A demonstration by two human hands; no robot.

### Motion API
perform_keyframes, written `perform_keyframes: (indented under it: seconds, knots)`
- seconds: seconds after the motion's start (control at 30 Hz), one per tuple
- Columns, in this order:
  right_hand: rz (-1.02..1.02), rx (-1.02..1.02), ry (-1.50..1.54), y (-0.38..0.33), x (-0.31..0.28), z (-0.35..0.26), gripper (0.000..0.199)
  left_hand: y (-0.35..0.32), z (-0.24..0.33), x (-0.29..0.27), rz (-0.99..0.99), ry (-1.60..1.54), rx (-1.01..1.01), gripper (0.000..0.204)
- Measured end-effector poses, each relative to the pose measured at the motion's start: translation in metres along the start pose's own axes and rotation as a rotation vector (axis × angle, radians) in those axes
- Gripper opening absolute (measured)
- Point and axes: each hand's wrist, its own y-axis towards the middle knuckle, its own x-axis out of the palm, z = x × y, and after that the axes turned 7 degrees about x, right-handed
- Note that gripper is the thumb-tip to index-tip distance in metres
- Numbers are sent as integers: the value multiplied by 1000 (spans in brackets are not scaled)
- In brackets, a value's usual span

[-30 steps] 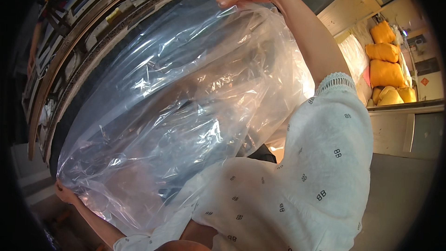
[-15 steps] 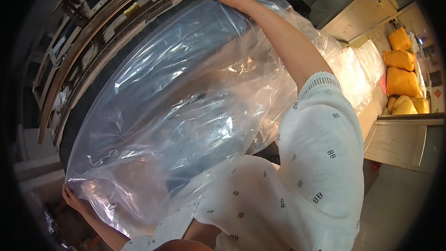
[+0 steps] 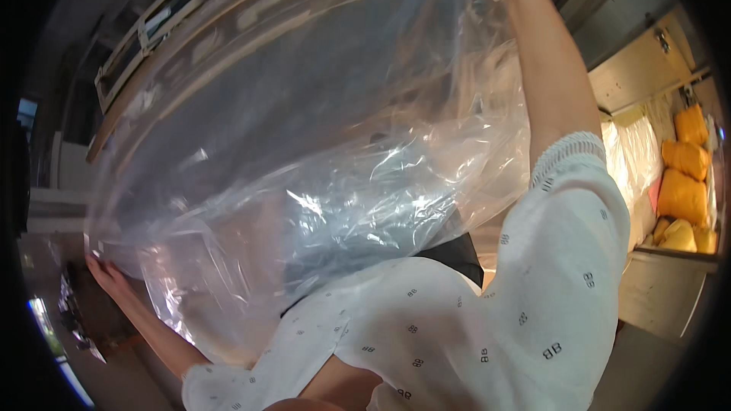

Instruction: The recorder is wrapping a large, upholstered item in clear plastic sheeting at a manufacturing station.

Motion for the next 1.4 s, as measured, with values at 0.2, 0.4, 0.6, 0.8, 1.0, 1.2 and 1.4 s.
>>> perform_keyframes:
  seconds: [0.2, 0.4, 0.6, 0.8, 1.0, 1.2, 1.4]
  knots:
    - [222, 76, -537, 7, 8, 127, 15, 77, -103, 54, -247, 305, 144, 29]
    - [309, 38, -226, -5, 11, 164, 19, 107, -174, 112, -241, 182, 92, 24]
    - [308, 103, -453, 16, 21, 161, 23, 121, -171, 146, -263, 140, -31, 30]
    - [431, -57, -713, 21, 21, 162, 31, 124, -168, 151, -217, 287, 114, 29]
    - [580, -100, -803, 20, 17, 166, 41, 129, -176, 156, -177, 462, 112, 32]
    - [549, -17, -645, 27, 24, 163, 40, 168, -206, 106, -241, 157, -107, 33]
    - [595, -11, -681, 20, 12, 154, 42, 166, -207, 132, -207, 112, -134, 33]
